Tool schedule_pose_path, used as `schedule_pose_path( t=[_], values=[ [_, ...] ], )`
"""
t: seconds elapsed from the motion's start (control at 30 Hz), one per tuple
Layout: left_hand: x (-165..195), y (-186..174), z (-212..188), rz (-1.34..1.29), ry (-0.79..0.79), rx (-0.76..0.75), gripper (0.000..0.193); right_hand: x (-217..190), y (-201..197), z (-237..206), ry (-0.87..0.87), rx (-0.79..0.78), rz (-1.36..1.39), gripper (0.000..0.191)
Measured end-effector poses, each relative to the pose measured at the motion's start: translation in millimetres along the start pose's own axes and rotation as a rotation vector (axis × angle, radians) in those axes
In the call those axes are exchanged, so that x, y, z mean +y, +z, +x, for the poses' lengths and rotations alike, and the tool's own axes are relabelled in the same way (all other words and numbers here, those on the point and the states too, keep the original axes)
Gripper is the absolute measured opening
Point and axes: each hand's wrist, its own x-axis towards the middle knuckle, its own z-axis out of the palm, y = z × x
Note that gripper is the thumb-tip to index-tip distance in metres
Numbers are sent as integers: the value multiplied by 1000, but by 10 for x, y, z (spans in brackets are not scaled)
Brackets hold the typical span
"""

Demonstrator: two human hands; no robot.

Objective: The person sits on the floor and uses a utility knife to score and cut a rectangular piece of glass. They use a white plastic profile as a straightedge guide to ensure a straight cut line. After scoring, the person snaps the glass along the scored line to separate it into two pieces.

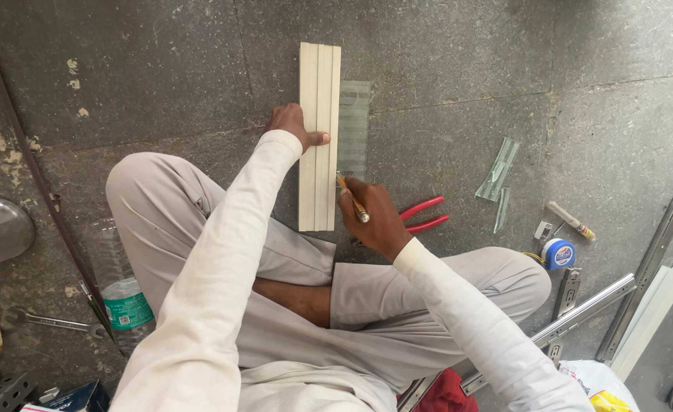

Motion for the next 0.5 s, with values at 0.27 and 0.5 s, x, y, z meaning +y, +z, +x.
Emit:
schedule_pose_path(
  t=[0.27,0.5],
  values=[
    [9,12,18,-6,-29,-39,72,0,1,16,-5,-16,-50,26],
    [-21,32,53,14,-24,-29,75,-12,-14,52,29,-37,-50,28]
  ],
)
